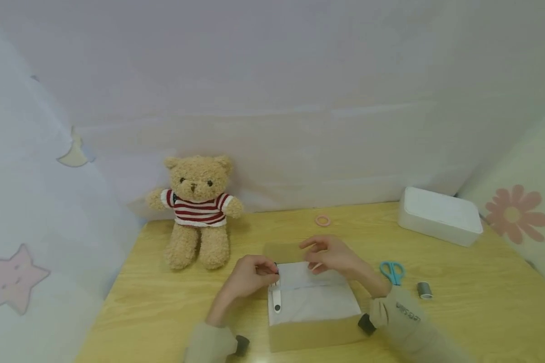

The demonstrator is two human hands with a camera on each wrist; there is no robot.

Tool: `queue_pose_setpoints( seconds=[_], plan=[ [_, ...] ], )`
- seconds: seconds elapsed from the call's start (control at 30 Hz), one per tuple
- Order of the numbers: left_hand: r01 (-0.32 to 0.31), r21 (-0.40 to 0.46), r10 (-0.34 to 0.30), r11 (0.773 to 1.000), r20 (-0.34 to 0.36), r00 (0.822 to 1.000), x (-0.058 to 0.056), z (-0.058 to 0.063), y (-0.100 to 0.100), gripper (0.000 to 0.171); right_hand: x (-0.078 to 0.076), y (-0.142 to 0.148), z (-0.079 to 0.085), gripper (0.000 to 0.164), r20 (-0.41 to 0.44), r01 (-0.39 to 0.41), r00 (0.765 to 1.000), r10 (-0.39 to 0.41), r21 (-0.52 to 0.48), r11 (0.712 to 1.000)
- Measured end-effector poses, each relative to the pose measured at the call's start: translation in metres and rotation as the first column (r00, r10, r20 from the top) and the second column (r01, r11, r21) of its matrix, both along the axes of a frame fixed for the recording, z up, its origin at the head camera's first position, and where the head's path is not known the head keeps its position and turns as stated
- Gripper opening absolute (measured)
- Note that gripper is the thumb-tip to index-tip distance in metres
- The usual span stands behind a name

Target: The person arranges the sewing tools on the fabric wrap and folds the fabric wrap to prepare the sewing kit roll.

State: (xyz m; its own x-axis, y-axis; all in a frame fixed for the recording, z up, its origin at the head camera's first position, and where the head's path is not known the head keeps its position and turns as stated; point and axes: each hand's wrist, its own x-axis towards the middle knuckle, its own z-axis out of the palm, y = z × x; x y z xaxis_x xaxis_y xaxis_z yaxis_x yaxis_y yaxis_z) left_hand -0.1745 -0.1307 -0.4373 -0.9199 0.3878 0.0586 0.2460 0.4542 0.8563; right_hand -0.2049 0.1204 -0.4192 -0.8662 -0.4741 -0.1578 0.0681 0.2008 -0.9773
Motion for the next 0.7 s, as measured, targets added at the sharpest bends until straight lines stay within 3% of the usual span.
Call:
queue_pose_setpoints(
  seconds=[0.1,0.27,0.7],
  plan=[
    [0.041,0.036,-0.042,0.999,0.027,0.999,-0.003,0.000,0.012,0.014,0.001,0.029,0.006,0.038,-0.051,0.034,0.998,-0.033,0.009,0.999],
    [0.078,-0.014,-0.077,0.997,0.035,0.996,-0.010,-0.002,0.028,0.013,0.003,0.076,0.004,0.041,-0.124,0.090,0.989,-0.082,0.065,0.994],
    [0.146,-0.109,-0.136,0.983,0.087,0.987,-0.021,-0.011,0.050,0.007,0.010,0.168,-0.018,0.046,-0.130,0.215,0.973,-0.190,0.222,0.951]
  ],
)
